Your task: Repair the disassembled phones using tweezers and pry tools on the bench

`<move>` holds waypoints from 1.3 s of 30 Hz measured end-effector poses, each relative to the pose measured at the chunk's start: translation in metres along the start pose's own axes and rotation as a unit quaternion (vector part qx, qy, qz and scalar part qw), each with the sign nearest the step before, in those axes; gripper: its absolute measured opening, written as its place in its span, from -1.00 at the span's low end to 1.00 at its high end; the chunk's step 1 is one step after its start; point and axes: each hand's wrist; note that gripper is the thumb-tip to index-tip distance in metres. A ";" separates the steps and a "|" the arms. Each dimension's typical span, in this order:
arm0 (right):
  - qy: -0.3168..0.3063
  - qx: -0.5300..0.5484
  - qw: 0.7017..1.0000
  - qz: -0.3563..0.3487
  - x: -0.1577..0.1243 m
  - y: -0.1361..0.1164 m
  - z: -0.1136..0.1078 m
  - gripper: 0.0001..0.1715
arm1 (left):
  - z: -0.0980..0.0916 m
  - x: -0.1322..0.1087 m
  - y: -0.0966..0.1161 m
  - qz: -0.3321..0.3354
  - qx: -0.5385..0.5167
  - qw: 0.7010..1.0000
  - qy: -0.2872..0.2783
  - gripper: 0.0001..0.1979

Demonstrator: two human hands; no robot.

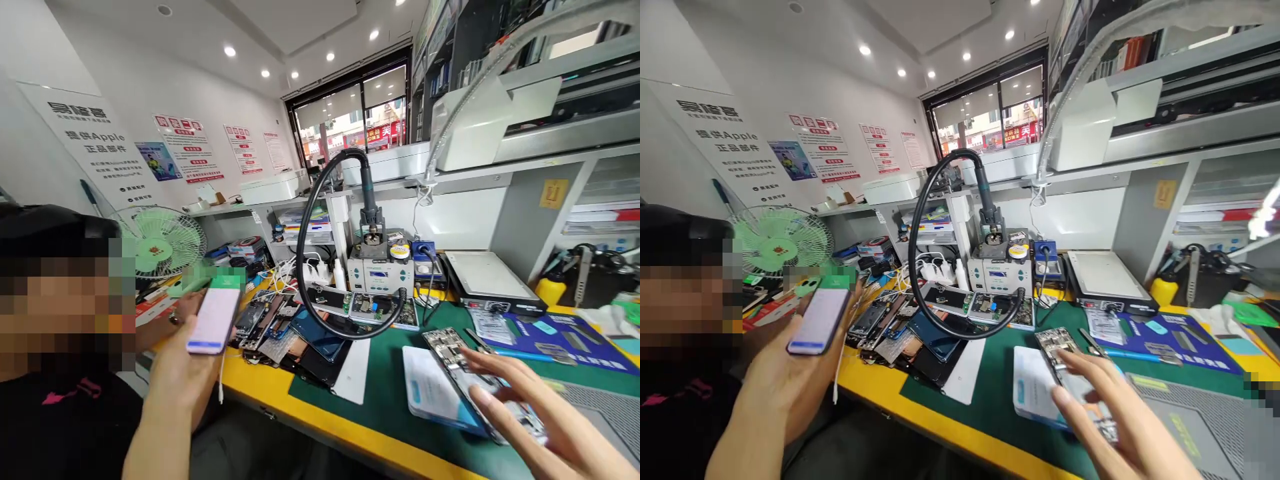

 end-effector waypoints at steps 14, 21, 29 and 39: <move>-0.114 0.544 0.817 0.154 0.114 -0.062 -0.013 -0.70 | 0.119 -0.159 -0.216 -0.536 -0.070 0.778 -0.320 -0.66; -0.019 0.441 0.885 0.146 0.148 -0.032 -0.022 -0.49 | 0.172 -0.142 -0.262 -0.593 -0.071 0.701 -0.390 -0.53; 0.074 0.278 0.952 0.104 0.133 -0.034 -0.013 -0.56 | 0.161 -0.163 -0.282 -0.566 -0.099 0.737 -0.355 -0.49; 0.040 0.328 0.941 0.072 0.124 -0.030 -0.018 -0.59 | 0.160 -0.167 -0.276 -0.567 -0.127 0.734 -0.351 -0.51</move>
Point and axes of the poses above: each hand's wrist, its own x-axis towards the middle knuckle, its own z-axis out of the palm, y = z × x, and after that the axes turned 13 degrees about -x, right-handed
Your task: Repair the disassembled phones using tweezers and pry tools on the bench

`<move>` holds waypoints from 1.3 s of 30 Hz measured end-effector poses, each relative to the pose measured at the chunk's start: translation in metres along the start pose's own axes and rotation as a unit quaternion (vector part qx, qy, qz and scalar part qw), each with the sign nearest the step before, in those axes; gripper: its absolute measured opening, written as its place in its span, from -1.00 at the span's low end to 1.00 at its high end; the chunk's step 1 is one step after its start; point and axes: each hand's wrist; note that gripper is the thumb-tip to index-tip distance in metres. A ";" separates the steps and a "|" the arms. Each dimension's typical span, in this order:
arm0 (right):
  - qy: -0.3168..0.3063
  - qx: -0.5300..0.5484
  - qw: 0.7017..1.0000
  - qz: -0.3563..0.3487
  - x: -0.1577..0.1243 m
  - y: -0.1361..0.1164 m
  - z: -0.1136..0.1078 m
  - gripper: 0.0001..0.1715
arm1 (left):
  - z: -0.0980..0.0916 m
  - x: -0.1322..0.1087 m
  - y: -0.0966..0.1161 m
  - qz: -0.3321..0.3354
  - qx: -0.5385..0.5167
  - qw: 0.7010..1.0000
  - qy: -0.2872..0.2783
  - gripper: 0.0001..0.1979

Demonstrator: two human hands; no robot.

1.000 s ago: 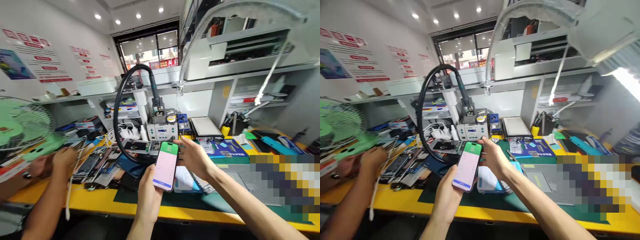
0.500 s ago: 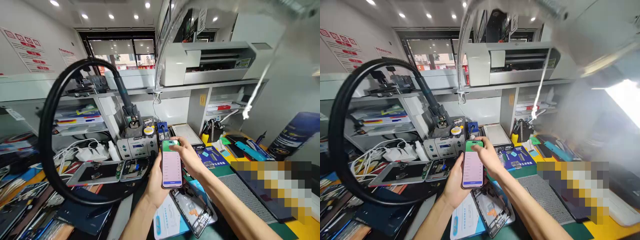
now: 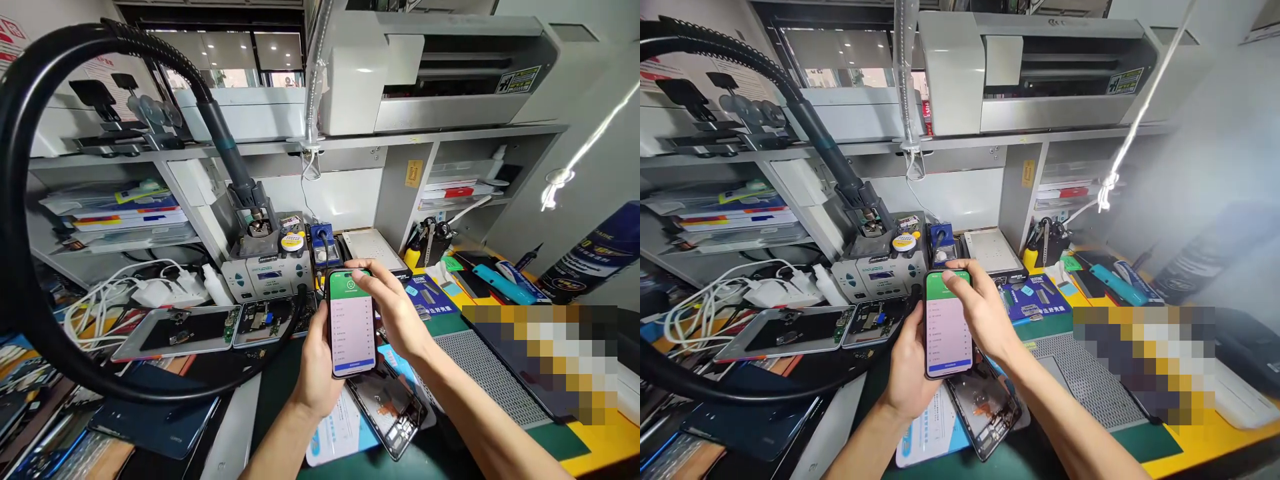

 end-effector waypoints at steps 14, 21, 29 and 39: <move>-0.007 0.005 0.999 0.034 0.001 0.001 -0.003 -0.47 | -0.003 0.001 0.002 -0.017 0.011 1.000 -0.013 -0.45; 0.112 -0.160 0.981 0.006 -0.003 -0.004 0.006 -0.48 | -0.008 0.004 -0.006 0.019 -0.017 1.000 -0.009 -0.52; 0.001 0.013 0.999 0.029 0.002 0.003 -0.006 -0.59 | 0.001 0.001 0.007 0.014 -0.031 0.999 0.012 -0.56; -0.235 -0.038 0.971 0.006 -0.010 0.014 0.002 -0.20 | 0.000 0.007 0.041 0.066 -0.043 0.994 0.070 -0.49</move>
Point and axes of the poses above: each hand's wrist, its own x-axis towards the middle knuckle, its own z-axis out of the palm, y = z × x, and after that the axes turned 13 degrees about -x, right-handed
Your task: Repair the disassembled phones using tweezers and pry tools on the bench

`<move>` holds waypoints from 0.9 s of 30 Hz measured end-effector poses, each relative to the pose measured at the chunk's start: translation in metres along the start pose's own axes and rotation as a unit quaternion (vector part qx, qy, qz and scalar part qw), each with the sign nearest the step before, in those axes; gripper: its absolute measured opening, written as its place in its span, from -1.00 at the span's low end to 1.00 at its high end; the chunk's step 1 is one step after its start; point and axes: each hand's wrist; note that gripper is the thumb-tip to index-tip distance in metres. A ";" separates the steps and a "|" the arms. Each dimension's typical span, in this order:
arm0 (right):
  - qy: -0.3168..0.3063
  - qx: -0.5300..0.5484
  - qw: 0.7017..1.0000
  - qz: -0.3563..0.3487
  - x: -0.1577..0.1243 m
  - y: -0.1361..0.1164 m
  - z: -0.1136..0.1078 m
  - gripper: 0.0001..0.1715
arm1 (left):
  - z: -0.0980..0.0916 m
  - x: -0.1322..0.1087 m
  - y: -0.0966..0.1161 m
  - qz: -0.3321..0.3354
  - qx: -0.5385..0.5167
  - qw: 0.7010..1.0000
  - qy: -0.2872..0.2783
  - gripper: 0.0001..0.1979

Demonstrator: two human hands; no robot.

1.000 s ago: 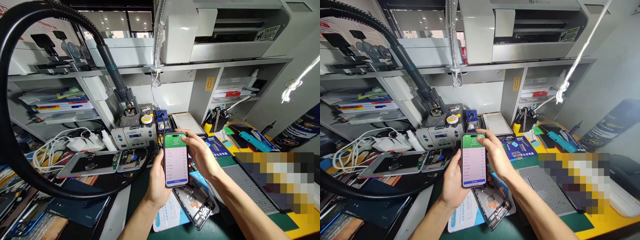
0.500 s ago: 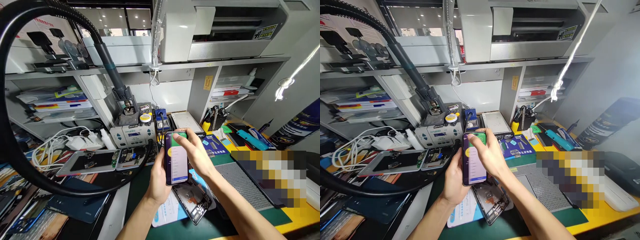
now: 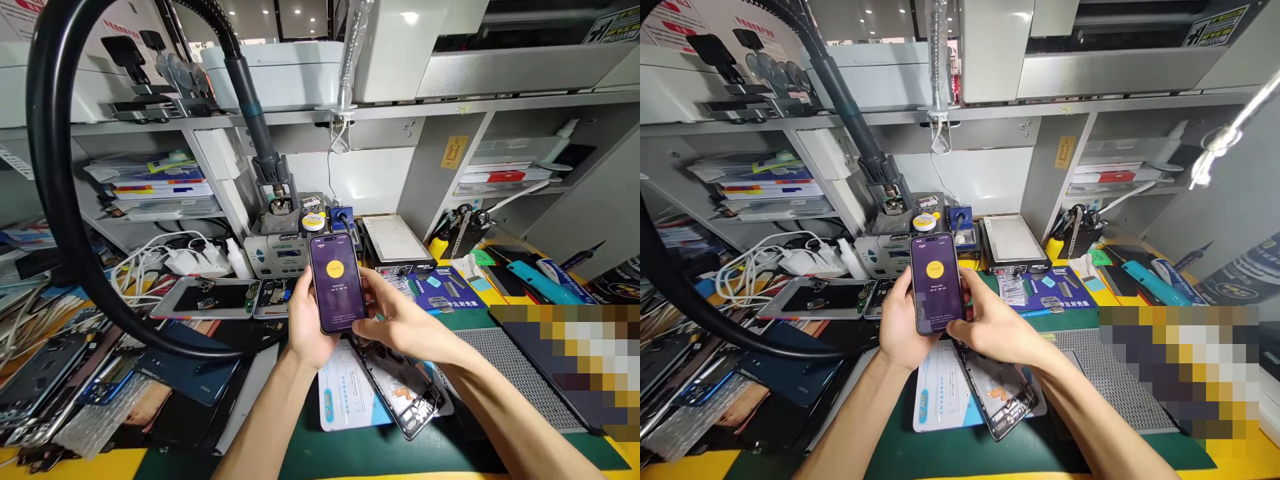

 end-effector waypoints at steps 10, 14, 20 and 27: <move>0.038 -0.075 0.996 -0.039 0.001 0.011 0.014 -0.14 | 0.001 -0.002 0.001 0.025 -0.008 1.000 0.017 -0.53; 0.040 -0.071 0.996 -0.043 0.001 0.012 0.016 -0.14 | 0.000 -0.001 0.002 0.019 -0.005 1.000 0.008 -0.50; 0.037 -0.066 0.996 -0.047 0.000 0.010 0.017 -0.17 | 0.001 -0.004 0.002 0.015 -0.004 1.000 0.004 -0.49; 0.043 -0.050 0.996 -0.066 -0.001 0.009 0.018 -0.16 | -0.001 -0.004 0.001 0.020 0.001 1.000 -0.007 -0.51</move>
Point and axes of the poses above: each hand's wrist, its own x-axis towards the middle knuckle, its own z-axis out of the palm, y = z × x, and after that the axes turned 13 degrees about -x, right-handed
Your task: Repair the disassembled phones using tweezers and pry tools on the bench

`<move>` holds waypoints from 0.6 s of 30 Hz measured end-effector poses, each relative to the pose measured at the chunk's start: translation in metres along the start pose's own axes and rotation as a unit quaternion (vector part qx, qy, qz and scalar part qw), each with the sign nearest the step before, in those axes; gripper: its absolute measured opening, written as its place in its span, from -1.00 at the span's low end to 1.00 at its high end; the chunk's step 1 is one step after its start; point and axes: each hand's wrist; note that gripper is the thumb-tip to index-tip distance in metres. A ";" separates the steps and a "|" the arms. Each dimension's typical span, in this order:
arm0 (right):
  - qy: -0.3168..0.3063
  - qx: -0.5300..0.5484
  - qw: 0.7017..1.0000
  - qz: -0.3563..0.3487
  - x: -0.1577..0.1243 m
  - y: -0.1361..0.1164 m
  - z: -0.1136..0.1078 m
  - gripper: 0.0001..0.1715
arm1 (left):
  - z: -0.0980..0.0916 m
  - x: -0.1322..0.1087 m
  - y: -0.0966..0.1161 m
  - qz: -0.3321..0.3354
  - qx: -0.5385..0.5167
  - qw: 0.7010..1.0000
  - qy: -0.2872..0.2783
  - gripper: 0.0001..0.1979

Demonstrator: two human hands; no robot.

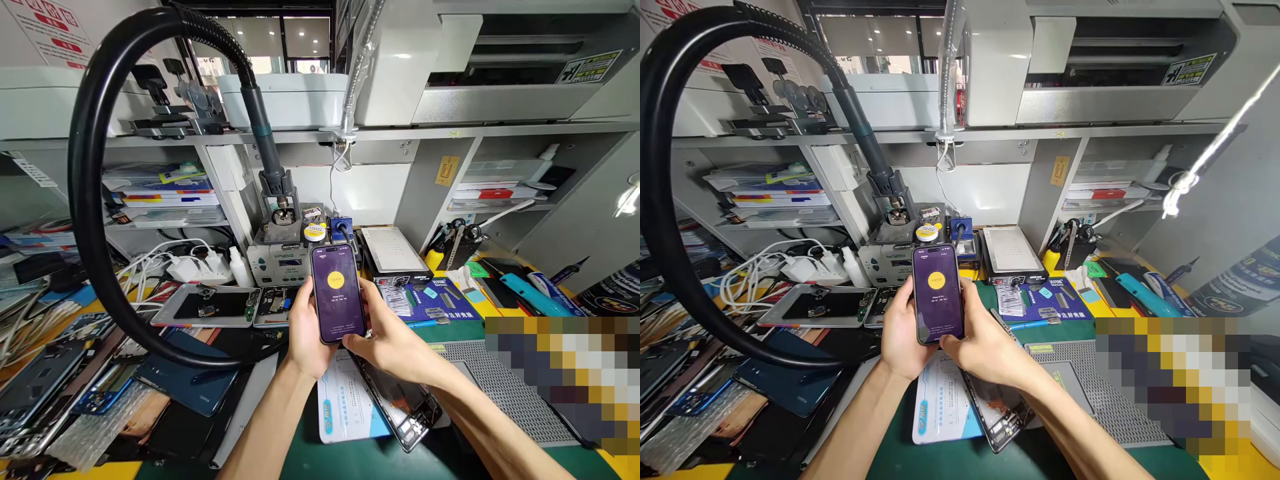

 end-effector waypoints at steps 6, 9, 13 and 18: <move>0.025 0.044 0.998 0.039 0.003 -0.006 -0.006 -0.35 | 0.002 -0.001 0.000 -0.009 0.017 1.000 0.005 -0.48; 0.094 0.096 0.990 0.050 0.009 -0.010 -0.012 -0.62 | 0.002 -0.002 -0.003 -0.012 0.023 1.000 0.000 -0.52; 0.172 0.151 0.971 0.070 0.016 -0.014 -0.016 -0.73 | 0.001 -0.005 -0.009 -0.025 0.040 0.998 -0.030 -0.54; 0.242 0.120 0.956 0.111 0.019 -0.015 -0.013 -0.52 | -0.001 -0.007 -0.016 -0.047 0.055 0.996 -0.050 -0.53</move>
Point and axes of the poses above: each hand's wrist, its own x-axis towards the middle knuckle, its own z-axis out of the palm, y = z × x, and after that the axes turned 13 degrees about -x, right-handed
